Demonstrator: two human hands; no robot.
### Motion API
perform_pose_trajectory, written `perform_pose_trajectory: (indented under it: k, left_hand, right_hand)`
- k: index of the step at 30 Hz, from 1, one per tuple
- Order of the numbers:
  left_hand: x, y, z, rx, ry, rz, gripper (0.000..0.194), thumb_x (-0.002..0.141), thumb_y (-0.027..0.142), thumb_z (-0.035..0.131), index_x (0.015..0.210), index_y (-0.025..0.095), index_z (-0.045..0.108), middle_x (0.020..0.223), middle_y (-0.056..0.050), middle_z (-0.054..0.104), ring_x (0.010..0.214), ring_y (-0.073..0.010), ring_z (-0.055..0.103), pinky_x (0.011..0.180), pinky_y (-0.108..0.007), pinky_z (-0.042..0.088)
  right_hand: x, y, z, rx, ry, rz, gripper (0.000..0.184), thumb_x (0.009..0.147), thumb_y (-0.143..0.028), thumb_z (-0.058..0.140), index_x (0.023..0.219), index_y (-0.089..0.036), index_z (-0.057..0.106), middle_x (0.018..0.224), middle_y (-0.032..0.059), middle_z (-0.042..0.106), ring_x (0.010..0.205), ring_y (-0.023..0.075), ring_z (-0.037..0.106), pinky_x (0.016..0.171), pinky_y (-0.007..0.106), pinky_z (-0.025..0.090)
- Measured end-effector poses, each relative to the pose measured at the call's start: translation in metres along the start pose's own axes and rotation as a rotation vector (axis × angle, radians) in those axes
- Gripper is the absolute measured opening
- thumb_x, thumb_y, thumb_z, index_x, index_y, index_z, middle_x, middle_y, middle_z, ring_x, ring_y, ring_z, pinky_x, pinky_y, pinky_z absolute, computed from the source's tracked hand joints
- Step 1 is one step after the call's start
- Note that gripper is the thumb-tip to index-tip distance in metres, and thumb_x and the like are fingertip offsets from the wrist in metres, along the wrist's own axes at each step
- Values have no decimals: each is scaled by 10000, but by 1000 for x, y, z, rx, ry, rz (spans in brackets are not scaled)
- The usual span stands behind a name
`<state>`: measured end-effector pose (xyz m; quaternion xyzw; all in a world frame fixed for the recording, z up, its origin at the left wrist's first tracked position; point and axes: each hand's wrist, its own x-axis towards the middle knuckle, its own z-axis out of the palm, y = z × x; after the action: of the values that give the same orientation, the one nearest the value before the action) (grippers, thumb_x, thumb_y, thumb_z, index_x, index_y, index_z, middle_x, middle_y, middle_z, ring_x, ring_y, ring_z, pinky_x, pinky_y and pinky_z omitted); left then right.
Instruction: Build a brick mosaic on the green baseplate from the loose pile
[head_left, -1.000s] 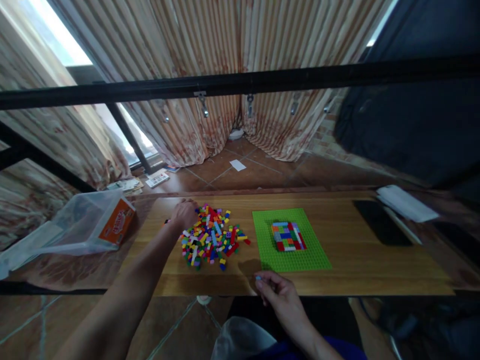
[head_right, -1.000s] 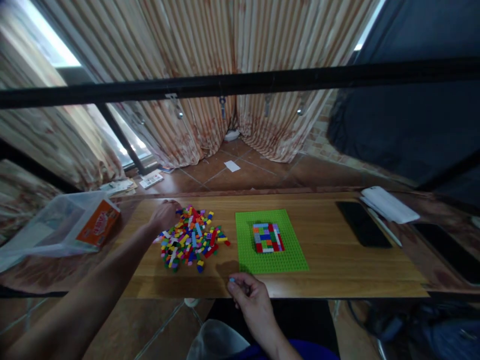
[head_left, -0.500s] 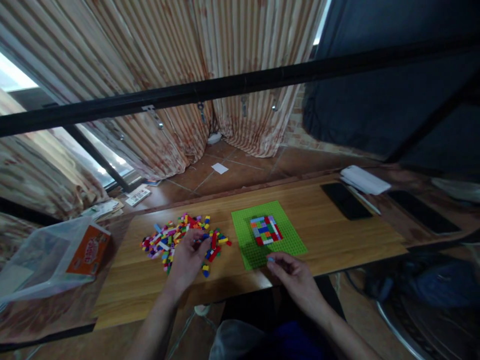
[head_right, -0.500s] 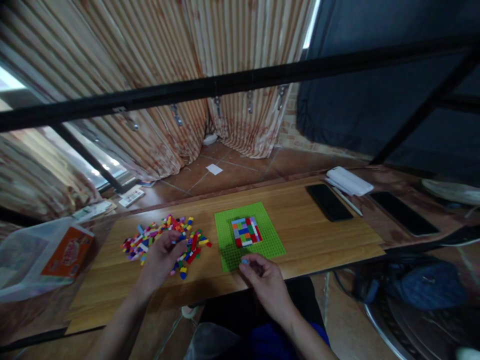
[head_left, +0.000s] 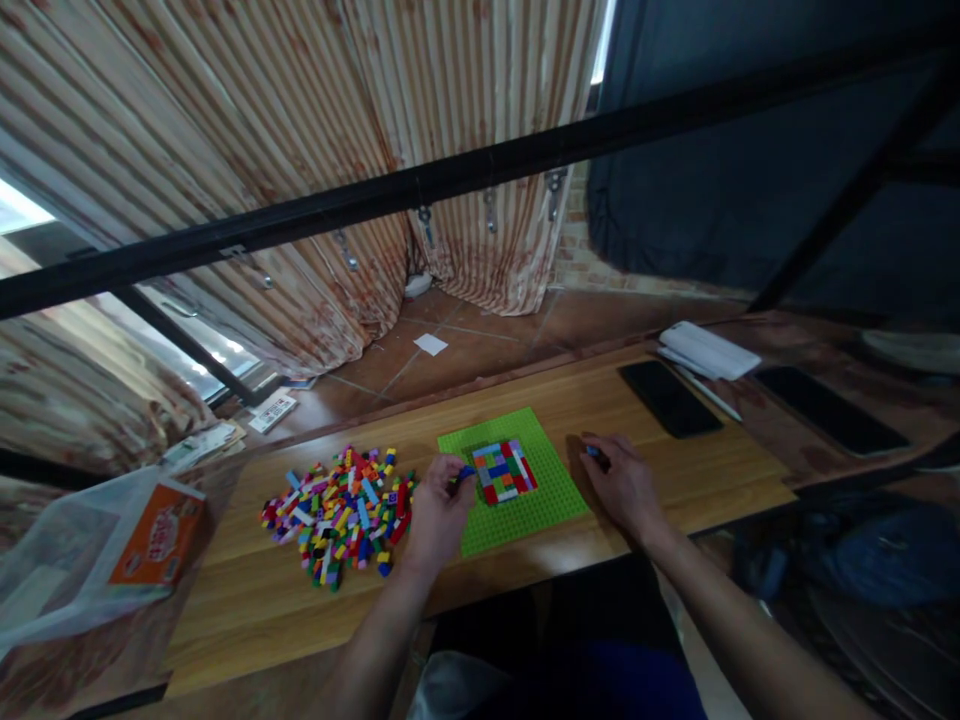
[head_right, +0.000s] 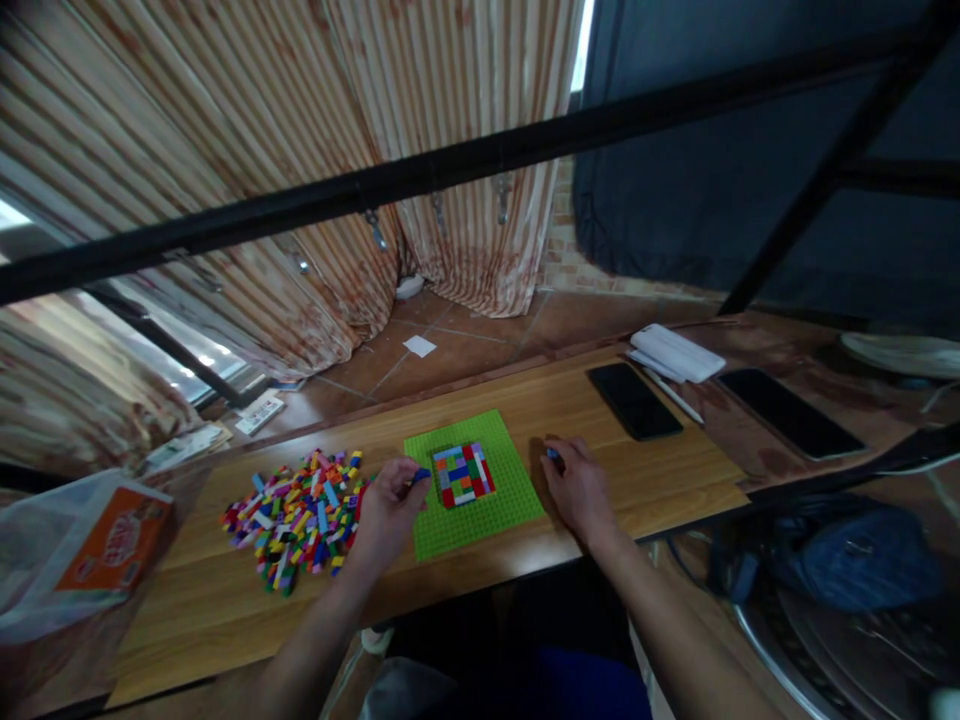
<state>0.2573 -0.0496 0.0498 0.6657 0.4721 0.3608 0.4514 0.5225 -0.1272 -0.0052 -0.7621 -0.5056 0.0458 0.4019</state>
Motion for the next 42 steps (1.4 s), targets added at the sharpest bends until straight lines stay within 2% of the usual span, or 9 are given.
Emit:
perform_pose_trajectory:
  k: [6, 11, 15, 19, 23, 30, 34, 42]
  left_hand:
    - [10, -4, 20, -49, 5, -15, 171, 793, 329, 618, 882, 195, 561, 726, 27, 617, 615, -100, 575, 585, -214, 454]
    - [9, 0, 27, 45, -21, -42, 204, 862, 341, 538, 1003, 203, 589, 762, 7, 656, 666, -132, 631, 584, -229, 472]
    - [8, 4, 26, 247, 2, 80, 190, 873, 280, 531, 1021, 219, 635, 846, -12, 693, 690, -134, 631, 622, -251, 483]
    - [12, 9, 26, 458, 71, 257, 150, 850, 239, 590, 961, 238, 690, 917, -23, 717, 858, -170, 638, 817, -328, 495]
    - [20, 10, 28, 539, 34, 363, 137, 857, 226, 601, 941, 239, 709, 914, -27, 732, 911, -185, 616, 876, -367, 465]
    - [27, 0, 33, 631, 23, 397, 143, 867, 263, 611, 955, 268, 723, 965, -16, 743, 1002, -215, 583, 905, -398, 405]
    - [26, -5, 36, 656, 61, 434, 134, 867, 252, 618, 936, 279, 729, 982, 1, 746, 1027, -211, 577, 944, -416, 380]
    - [24, -14, 36, 643, 117, 474, 138, 849, 268, 638, 967, 271, 710, 1096, -17, 711, 1050, -218, 584, 934, -421, 428]
  right_hand:
    - [-3, 7, 4, 34, 10, 6, 342, 873, -414, 497, 1047, -186, 682, 1029, 112, 673, 836, 214, 640, 780, 366, 512]
    - [-2, 7, 2, 83, 9, 15, 316, 871, -412, 510, 1027, -199, 683, 1061, 109, 677, 892, 224, 643, 809, 373, 511]
    - [-2, 6, 2, 117, 6, 18, 303, 866, -410, 525, 1017, -199, 681, 1079, 113, 675, 917, 228, 645, 817, 370, 512]
    - [-2, 6, 2, 103, 2, 37, 301, 866, -410, 528, 1015, -199, 683, 1057, 108, 679, 896, 223, 646, 811, 368, 511]
    - [-2, 5, 1, 100, 7, 29, 298, 865, -419, 531, 1007, -204, 681, 1053, 101, 681, 909, 222, 643, 814, 364, 507]
    - [-2, 6, 1, 79, 8, 32, 307, 868, -426, 533, 1003, -195, 684, 1044, 104, 681, 912, 225, 646, 823, 366, 503]
    - [-2, 7, 2, 83, 16, 25, 321, 866, -451, 528, 993, -200, 682, 1032, 100, 682, 914, 230, 647, 824, 378, 509]
    - [-1, 5, 0, 76, 14, 26, 356, 871, -490, 521, 984, -191, 680, 998, 103, 683, 843, 218, 644, 775, 366, 517]
